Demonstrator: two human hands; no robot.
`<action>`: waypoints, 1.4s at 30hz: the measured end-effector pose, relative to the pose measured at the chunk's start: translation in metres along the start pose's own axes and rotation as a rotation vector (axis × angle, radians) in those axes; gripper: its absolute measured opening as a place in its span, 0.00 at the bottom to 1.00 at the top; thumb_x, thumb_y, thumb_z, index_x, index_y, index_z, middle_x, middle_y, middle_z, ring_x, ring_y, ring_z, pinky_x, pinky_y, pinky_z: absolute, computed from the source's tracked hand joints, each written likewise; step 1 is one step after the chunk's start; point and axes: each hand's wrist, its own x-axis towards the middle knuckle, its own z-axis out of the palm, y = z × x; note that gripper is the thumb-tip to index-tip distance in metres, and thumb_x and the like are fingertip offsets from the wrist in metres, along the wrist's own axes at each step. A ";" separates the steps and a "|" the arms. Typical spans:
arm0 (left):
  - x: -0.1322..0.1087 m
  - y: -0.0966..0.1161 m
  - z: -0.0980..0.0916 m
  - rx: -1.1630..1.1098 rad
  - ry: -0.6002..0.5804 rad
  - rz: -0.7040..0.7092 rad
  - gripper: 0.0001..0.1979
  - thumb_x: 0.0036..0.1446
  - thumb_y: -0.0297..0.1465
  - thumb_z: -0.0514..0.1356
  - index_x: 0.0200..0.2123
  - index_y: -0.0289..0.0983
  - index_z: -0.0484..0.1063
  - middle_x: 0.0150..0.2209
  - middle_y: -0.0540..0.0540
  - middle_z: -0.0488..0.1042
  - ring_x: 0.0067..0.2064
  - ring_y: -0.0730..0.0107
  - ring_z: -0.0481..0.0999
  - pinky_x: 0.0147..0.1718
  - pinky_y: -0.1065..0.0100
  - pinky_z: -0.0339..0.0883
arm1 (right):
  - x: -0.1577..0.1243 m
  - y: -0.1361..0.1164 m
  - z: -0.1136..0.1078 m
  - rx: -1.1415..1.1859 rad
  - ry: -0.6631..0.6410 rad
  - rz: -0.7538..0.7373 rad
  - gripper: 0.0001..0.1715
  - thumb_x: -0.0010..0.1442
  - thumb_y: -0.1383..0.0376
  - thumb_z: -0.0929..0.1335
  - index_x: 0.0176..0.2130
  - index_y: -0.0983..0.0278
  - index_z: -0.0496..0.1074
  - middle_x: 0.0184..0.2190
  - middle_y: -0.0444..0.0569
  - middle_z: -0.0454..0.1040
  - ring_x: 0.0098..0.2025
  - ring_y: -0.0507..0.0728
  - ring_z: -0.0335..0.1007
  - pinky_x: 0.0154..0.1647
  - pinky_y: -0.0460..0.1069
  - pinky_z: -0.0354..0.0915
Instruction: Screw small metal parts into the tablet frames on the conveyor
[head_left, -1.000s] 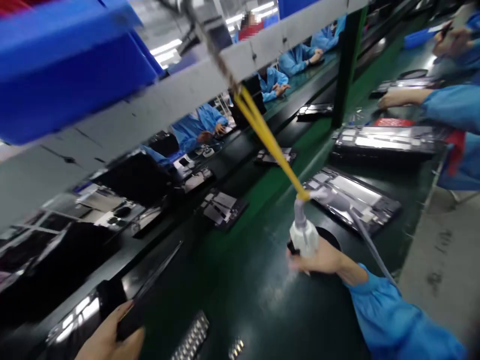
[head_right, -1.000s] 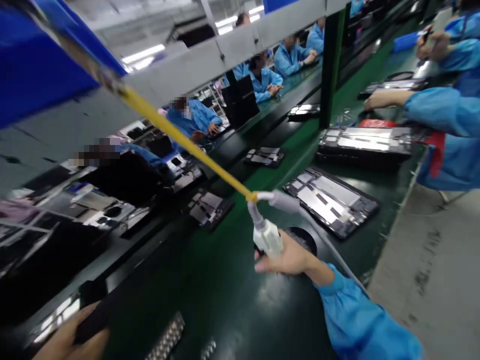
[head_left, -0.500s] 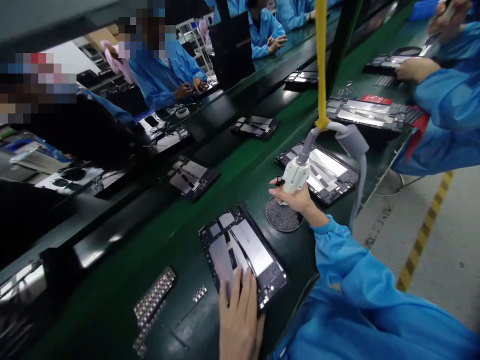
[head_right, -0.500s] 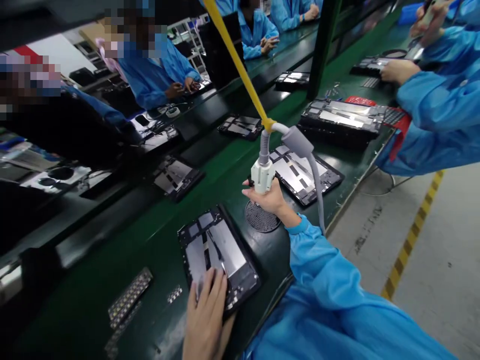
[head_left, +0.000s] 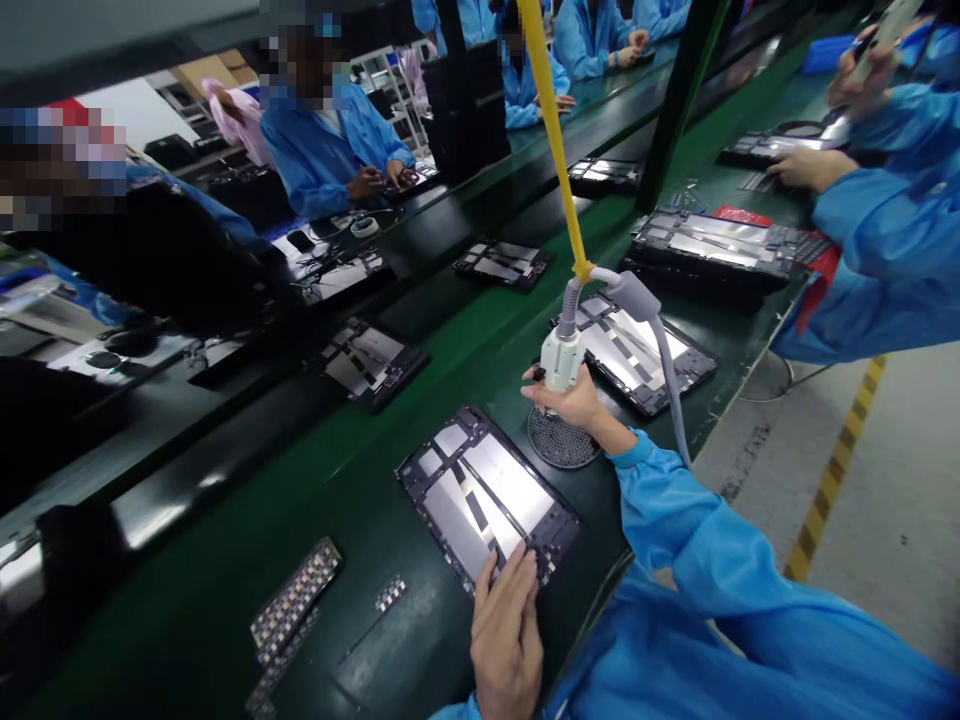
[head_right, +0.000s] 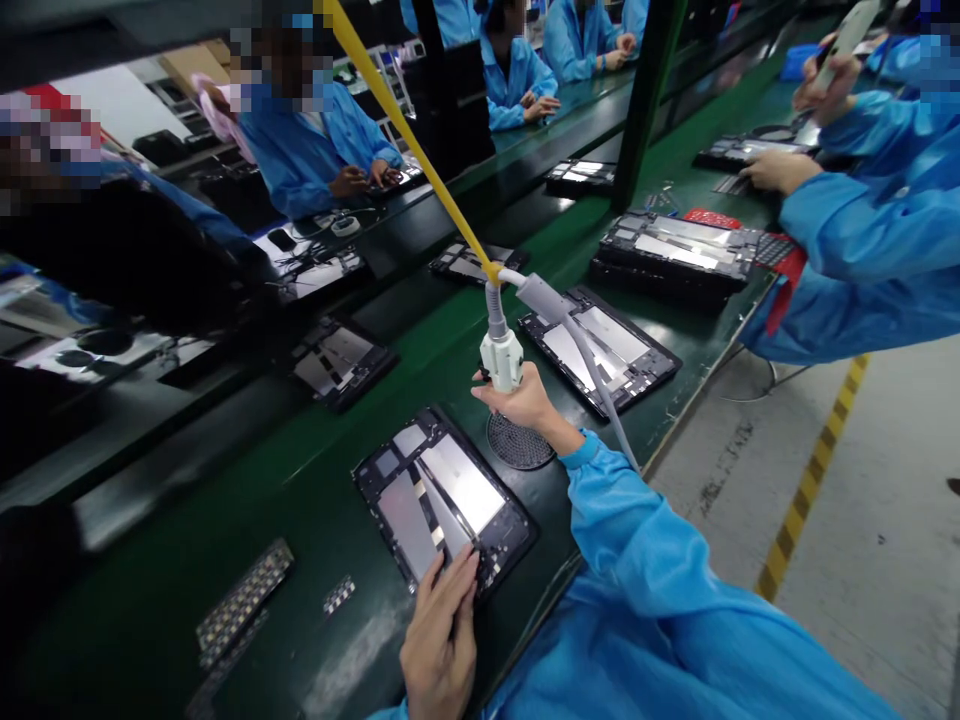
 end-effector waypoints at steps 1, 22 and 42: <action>0.002 0.001 -0.003 -0.010 0.008 -0.012 0.26 0.58 0.18 0.54 0.56 0.46 0.67 0.47 0.43 0.77 0.50 0.60 0.77 0.50 0.52 0.73 | 0.000 0.001 -0.001 -0.004 -0.005 -0.005 0.13 0.45 0.61 0.75 0.31 0.64 0.73 0.15 0.41 0.68 0.16 0.51 0.63 0.17 0.48 0.64; 0.064 -0.090 -0.054 -0.369 0.147 -0.929 0.07 0.46 0.34 0.65 0.27 0.35 0.78 0.29 0.44 0.78 0.32 0.67 0.76 0.26 0.71 0.70 | -0.059 -0.051 0.113 0.184 -0.414 0.006 0.17 0.49 0.59 0.74 0.38 0.62 0.72 0.16 0.39 0.67 0.18 0.51 0.65 0.19 0.48 0.65; 0.091 -0.119 -0.075 -0.598 -0.242 -1.114 0.01 0.50 0.24 0.62 0.30 0.32 0.74 0.23 0.48 0.76 0.22 0.75 0.75 0.16 0.77 0.64 | -0.066 -0.017 0.175 0.046 -0.556 0.118 0.19 0.42 0.61 0.76 0.36 0.66 0.75 0.24 0.46 0.75 0.27 0.54 0.72 0.30 0.48 0.71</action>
